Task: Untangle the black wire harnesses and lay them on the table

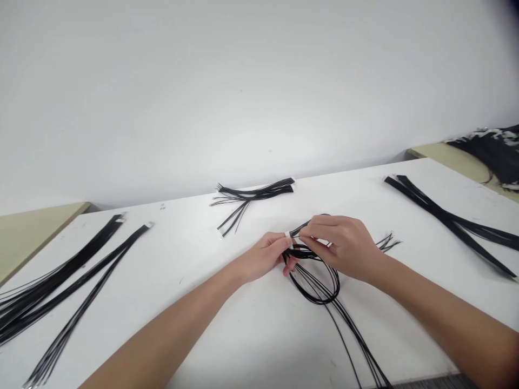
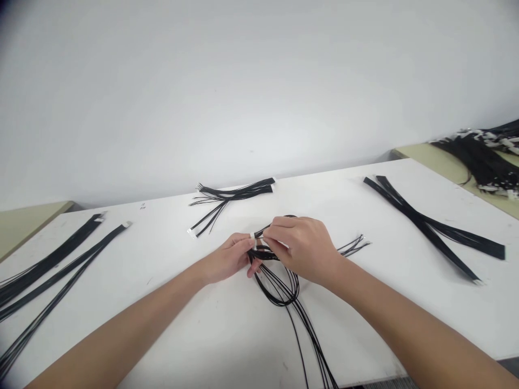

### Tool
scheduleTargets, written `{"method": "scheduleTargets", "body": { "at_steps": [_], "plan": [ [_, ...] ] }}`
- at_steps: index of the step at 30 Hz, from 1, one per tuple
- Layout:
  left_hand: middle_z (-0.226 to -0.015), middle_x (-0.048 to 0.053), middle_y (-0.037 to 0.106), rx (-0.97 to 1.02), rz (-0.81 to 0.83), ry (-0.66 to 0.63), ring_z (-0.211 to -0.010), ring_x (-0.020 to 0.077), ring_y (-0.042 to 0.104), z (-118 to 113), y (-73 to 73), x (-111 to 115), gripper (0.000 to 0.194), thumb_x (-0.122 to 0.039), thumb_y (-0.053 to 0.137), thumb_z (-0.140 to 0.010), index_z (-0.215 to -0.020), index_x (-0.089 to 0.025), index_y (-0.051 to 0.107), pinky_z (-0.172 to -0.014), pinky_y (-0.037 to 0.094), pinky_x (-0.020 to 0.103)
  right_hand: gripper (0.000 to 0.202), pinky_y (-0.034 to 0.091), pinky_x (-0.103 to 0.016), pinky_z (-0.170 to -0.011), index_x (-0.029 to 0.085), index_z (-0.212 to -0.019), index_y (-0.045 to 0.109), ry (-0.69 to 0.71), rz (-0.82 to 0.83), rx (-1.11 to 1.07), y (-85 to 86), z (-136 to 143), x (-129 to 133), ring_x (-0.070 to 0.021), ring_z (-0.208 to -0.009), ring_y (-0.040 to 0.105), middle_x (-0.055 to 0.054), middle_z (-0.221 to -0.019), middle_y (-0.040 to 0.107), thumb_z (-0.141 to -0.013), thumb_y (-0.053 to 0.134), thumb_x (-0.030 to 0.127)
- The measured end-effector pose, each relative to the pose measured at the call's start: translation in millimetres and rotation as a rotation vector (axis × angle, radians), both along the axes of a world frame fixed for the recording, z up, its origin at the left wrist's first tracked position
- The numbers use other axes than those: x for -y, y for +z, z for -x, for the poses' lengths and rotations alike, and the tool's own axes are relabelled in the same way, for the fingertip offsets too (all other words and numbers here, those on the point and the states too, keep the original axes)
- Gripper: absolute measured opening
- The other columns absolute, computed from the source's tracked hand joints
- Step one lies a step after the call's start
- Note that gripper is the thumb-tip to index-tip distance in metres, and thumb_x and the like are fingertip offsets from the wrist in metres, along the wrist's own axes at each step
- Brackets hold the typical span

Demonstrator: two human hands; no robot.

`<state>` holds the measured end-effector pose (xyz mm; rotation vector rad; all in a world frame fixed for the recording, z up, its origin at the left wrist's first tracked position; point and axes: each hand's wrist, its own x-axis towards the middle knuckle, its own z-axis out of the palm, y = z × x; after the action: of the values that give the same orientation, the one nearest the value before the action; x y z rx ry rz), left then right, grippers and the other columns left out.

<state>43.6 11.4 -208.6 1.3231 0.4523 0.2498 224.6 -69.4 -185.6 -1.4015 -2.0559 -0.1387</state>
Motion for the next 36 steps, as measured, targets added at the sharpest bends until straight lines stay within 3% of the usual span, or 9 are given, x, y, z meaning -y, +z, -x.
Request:
{"method": "scheduleTargets", "body": {
  "at_steps": [14, 24, 30, 33, 36],
  "plan": [
    [-0.058, 0.001, 0.057, -0.040, -0.028, -0.011, -0.051, 0.0103, 0.051, 0, 1.0, -1, 0.033, -0.027, 0.038, -0.092, -0.065, -0.015, 0.053, -0.062, 0.039, 0.026, 0.017, 0.026, -0.022, -0.049, 0.016, -0.070, 0.061, -0.008, -0.071, 0.125, 3.9, 4, 1, -0.0082, -0.054, 0.038, 0.003, -0.063, 0.054, -0.080, 0.051, 0.008],
    [-0.059, 0.002, 0.058, -0.049, 0.013, -0.011, -0.051, 0.0100, 0.051, 0, 1.3, 0, 0.035, -0.024, 0.038, -0.091, -0.062, -0.014, 0.055, -0.065, 0.041, 0.026, 0.022, 0.025, -0.023, -0.049, 0.016, -0.067, 0.060, -0.006, -0.068, 0.163, 5.6, 6, 2, -0.0080, -0.051, 0.034, 0.002, -0.062, 0.054, -0.084, 0.047, 0.009],
    [-0.058, 0.001, 0.056, -0.019, 0.112, 0.021, -0.050, 0.0110, 0.050, -2, 0.5, -1, 0.031, -0.031, 0.044, -0.089, -0.069, -0.014, 0.059, -0.069, 0.045, 0.029, 0.020, 0.029, -0.022, -0.048, 0.018, -0.081, 0.065, -0.040, -0.043, 0.096, 5.1, 7, 2, -0.0076, -0.054, 0.046, 0.001, -0.071, 0.062, -0.091, 0.047, 0.019],
    [-0.057, 0.001, 0.054, 0.011, 0.184, 0.070, -0.047, 0.0108, 0.047, -2, 1.5, -1, 0.031, -0.033, 0.045, -0.088, -0.065, -0.015, 0.055, -0.067, 0.046, 0.030, 0.016, 0.035, -0.020, -0.048, 0.021, -0.100, 0.064, -0.081, 0.058, 0.000, 6.1, -3, -1, -0.0075, -0.053, 0.048, 0.000, -0.078, 0.064, -0.091, 0.053, 0.027],
    [-0.056, 0.000, 0.052, 0.026, 0.262, 0.135, -0.046, 0.0102, 0.045, -4, 3.5, -1, 0.027, -0.033, 0.045, -0.086, -0.066, -0.016, 0.052, -0.067, 0.047, 0.031, 0.028, 0.042, -0.021, -0.052, 0.023, -0.112, 0.059, -0.125, 0.185, -0.155, 11.6, -17, -4, -0.0085, -0.055, 0.051, 0.000, -0.079, 0.063, -0.086, 0.061, 0.033]
  ]
}}
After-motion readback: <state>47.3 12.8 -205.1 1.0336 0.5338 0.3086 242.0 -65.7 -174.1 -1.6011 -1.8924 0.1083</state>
